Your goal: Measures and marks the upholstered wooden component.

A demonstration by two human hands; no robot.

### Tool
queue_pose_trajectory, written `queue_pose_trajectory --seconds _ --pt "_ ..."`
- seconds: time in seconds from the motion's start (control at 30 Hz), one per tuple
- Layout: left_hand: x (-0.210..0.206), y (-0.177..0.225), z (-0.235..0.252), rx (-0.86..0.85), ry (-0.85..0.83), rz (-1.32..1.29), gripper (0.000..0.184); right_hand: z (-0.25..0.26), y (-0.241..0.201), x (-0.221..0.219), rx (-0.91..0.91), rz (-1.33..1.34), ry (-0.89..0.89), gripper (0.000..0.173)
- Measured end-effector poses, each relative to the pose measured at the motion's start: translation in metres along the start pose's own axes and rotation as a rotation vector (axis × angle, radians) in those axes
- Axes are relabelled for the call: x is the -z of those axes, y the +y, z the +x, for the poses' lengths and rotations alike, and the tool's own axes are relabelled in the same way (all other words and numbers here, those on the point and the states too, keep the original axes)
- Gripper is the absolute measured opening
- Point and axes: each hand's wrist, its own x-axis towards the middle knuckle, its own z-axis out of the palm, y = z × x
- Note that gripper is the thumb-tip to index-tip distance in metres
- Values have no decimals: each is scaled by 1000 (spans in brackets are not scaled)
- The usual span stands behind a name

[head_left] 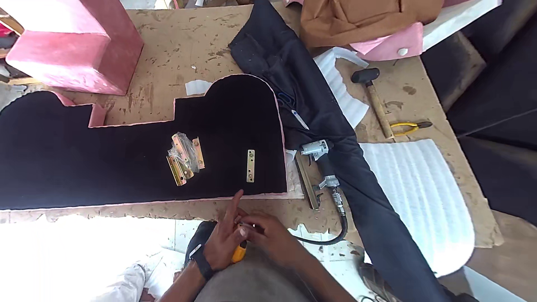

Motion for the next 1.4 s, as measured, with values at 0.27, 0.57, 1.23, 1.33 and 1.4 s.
queue_pose_trajectory --seconds 0.27,0.57,1.23,1.33,1.4 --pt "-19 -14 -5 131 -91 -161 98 2 7 32 -148 20 -199 31" --pt "-52 -39 38 421 32 -665 39 74 4 128 -168 -369 184 17" --pt "-107 -40 75 393 439 -853 31 105 34 141 119 -467 185 17" --pt "-103 -38 76 396 445 -850 32 105 33 142 118 -440 182 17" --pt "-103 -38 77 405 447 -855 32 104 32 142 109 -431 187 16"
